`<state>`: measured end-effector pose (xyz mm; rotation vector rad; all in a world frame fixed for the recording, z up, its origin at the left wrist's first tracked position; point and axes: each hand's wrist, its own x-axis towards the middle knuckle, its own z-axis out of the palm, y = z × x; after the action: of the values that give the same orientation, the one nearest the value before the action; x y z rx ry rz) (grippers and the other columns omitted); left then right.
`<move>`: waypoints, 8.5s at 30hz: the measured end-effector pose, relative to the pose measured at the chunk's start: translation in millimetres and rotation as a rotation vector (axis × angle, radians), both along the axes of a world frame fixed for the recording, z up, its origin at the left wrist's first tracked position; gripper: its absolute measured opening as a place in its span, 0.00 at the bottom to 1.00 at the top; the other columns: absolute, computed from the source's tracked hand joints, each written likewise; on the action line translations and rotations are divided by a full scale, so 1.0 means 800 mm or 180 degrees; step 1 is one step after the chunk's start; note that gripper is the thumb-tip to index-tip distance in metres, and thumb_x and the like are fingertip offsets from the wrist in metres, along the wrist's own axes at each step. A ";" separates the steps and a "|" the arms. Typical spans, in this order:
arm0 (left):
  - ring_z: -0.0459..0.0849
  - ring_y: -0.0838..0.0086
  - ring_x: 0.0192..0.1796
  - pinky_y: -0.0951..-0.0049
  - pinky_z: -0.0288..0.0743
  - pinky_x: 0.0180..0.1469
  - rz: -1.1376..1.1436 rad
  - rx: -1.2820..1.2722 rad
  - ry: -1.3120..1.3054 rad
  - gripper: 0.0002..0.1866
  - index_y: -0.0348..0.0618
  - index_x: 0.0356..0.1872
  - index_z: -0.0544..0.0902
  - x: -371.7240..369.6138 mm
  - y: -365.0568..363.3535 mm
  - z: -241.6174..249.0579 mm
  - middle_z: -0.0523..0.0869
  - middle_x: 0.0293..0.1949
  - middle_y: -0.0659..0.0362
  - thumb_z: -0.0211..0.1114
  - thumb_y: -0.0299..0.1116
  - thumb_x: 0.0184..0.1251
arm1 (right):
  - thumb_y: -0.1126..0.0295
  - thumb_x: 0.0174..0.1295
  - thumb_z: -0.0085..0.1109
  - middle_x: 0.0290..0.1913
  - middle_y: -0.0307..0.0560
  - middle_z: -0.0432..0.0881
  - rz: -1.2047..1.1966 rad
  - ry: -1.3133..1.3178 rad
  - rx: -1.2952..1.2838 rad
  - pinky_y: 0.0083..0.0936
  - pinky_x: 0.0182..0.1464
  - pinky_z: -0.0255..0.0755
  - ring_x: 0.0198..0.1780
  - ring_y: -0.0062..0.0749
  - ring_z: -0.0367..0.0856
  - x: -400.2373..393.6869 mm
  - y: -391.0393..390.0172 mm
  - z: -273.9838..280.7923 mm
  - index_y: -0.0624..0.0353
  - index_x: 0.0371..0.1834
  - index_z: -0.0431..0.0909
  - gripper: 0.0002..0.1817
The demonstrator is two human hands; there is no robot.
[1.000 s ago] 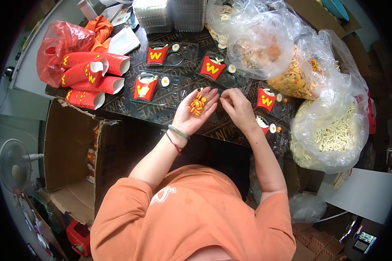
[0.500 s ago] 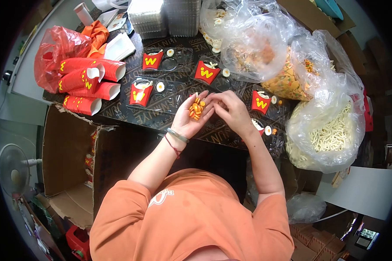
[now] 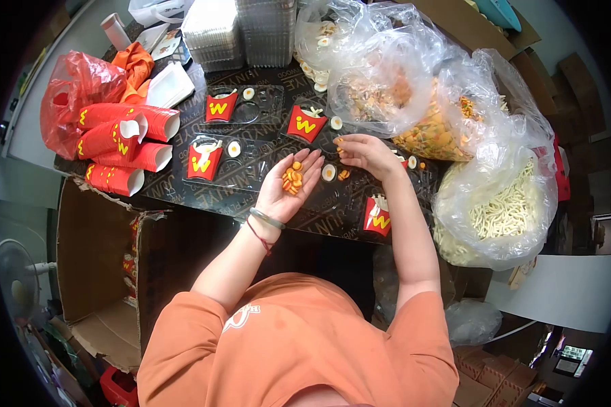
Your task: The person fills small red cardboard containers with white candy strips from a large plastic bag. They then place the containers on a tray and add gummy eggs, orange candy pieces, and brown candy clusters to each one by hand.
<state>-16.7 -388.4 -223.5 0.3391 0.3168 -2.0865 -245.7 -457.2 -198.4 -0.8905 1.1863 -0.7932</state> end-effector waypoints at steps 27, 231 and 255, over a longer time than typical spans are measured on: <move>0.74 0.55 0.68 0.60 0.75 0.67 0.0000 -0.0078 0.0060 0.20 0.34 0.62 0.72 0.019 -0.002 0.009 0.73 0.66 0.45 0.49 0.37 0.79 | 0.76 0.58 0.59 0.40 0.50 0.79 0.1108 0.3727 -0.3900 0.42 0.45 0.76 0.44 0.52 0.81 -0.023 -0.064 -0.004 0.55 0.41 0.77 0.08; 0.84 0.50 0.33 0.55 0.79 0.40 0.1264 -0.4559 -0.6281 0.14 0.36 0.50 0.78 -0.163 -0.279 0.068 0.86 0.35 0.44 0.57 0.35 0.70 | 0.75 0.57 0.60 0.60 0.53 0.80 0.1132 0.4720 -0.2111 0.36 0.59 0.74 0.60 0.47 0.78 -0.043 -0.216 -0.011 0.59 0.56 0.77 0.20; 0.78 0.65 0.54 0.51 0.69 0.62 -0.0033 -0.0107 -0.0134 0.16 0.48 0.50 0.79 -0.248 -0.309 0.062 0.82 0.51 0.56 0.48 0.45 0.76 | 0.62 0.58 0.65 0.35 0.44 0.87 0.1342 0.2442 -0.0811 0.24 0.41 0.76 0.36 0.27 0.82 -0.087 -0.226 0.157 0.67 0.38 0.86 0.16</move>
<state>-215.4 -635.7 -173.9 0.3647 0.2551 -2.0897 -315.4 -638.2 -73.0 -1.6830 1.4875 -0.2457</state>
